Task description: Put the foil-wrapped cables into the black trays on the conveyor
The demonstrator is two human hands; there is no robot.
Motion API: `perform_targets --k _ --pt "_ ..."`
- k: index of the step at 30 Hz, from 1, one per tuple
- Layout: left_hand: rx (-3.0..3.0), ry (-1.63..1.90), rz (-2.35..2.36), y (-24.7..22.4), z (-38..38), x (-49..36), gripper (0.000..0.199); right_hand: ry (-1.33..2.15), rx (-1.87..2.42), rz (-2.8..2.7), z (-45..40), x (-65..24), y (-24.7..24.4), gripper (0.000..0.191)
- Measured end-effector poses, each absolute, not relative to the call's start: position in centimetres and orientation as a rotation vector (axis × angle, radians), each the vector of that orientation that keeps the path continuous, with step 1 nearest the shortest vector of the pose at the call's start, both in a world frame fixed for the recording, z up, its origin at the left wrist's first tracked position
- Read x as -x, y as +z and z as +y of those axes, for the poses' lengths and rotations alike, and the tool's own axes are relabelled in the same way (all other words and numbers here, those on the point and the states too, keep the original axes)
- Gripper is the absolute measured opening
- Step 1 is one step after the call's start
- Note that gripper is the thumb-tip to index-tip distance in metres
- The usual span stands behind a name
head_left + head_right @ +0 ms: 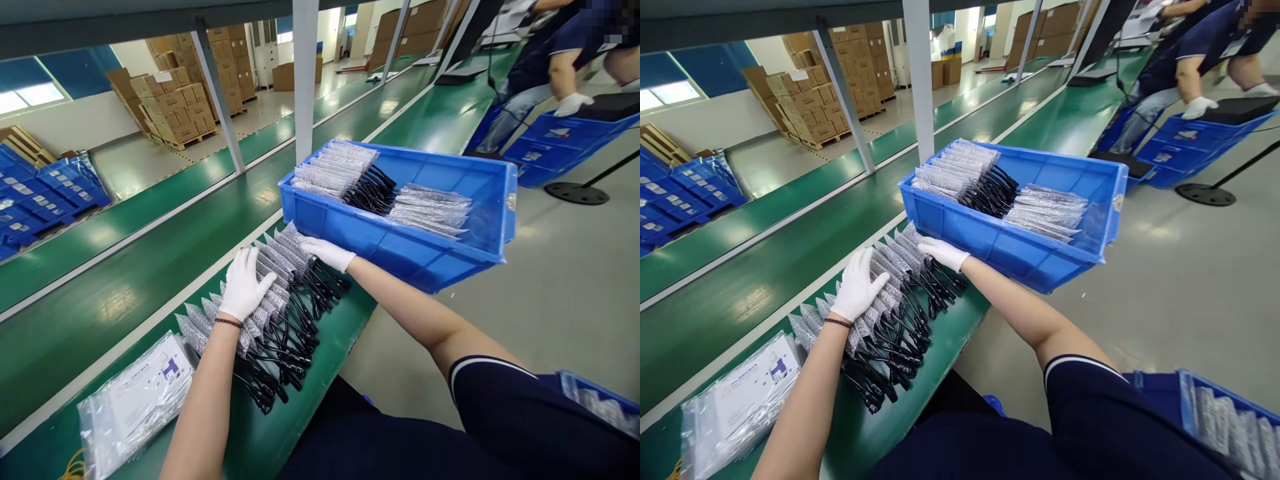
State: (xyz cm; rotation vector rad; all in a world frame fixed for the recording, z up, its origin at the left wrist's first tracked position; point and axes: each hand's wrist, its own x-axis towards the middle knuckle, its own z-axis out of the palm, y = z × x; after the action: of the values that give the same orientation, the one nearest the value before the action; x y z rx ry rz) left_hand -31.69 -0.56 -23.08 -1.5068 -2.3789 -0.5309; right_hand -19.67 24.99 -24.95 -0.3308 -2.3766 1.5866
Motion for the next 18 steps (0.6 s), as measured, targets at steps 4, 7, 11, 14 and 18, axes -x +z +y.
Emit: perform_targets --k 4,7,11,14,18 --pt "1.662 -0.317 -2.496 -22.9 1.4 32.1 0.066 1.555 0.406 -2.347 25.8 19.0 -25.7 0.05" --pt "1.68 -0.259 -2.524 -22.5 4.2 32.5 0.068 1.382 0.519 -2.336 26.1 18.5 -25.5 0.049" --pt "1.732 -0.273 -2.494 -22.4 7.4 33.3 0.066 0.86 0.561 -2.258 24.4 17.4 -23.4 0.045" --pt "1.765 -0.322 -2.435 -22.4 8.2 34.2 0.061 0.473 0.302 -2.253 22.0 16.2 -21.1 0.038" --pt "1.671 -0.735 -2.21 -21.6 8.3 33.3 0.061 0.406 0.08 -2.296 19.7 15.1 -18.3 0.037"
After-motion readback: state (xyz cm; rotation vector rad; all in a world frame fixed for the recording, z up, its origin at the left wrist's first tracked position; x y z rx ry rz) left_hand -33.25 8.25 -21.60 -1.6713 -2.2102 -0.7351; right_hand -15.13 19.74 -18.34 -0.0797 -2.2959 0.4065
